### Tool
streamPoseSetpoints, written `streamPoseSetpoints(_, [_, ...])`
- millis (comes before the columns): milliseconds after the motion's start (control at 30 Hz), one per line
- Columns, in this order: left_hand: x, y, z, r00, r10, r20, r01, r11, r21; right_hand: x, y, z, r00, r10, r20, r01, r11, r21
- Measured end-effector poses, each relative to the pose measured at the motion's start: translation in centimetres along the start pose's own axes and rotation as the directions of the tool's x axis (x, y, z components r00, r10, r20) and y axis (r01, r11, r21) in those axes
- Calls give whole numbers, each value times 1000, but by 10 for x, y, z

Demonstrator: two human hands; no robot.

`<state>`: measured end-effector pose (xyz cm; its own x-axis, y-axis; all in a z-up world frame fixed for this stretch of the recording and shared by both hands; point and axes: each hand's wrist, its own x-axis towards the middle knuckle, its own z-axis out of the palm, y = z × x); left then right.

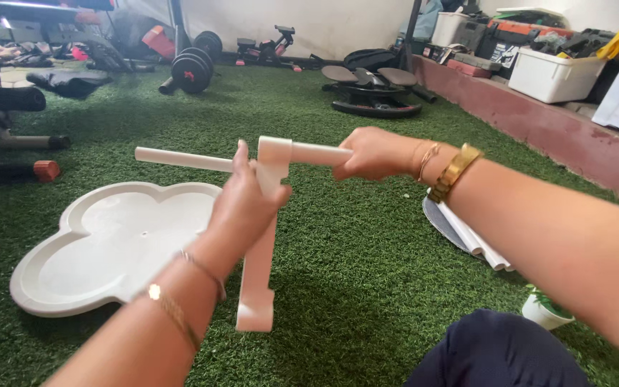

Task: The person disassembles a small white plastic stool by removing its legs and then reassembles it by inserting the legs back into the seat. The person handles the stool parts and legs by hand on an artificial turf floor.

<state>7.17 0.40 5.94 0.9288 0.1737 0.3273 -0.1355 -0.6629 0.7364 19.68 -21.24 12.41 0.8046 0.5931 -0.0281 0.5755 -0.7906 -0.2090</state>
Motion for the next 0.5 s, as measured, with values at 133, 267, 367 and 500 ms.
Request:
streamPoseSetpoints(133, [-33,-1,20,995,-104,2,104,993,-62,-14,7,18,873,-132,-469,-27,948,-317])
streamPoseSetpoints(267, [-25,-8,22,952,-298,-64,300,954,14,-23,50,33,565,-363,-741,13,902,-432])
streamPoseSetpoints(367, [7,-16,21,904,-404,-141,391,913,-114,-46,121,59,369,-316,-874,-103,921,-377])
streamPoseSetpoints(500, [36,-34,32,920,-347,-179,332,937,-113,-71,244,113,584,343,-735,-414,905,93])
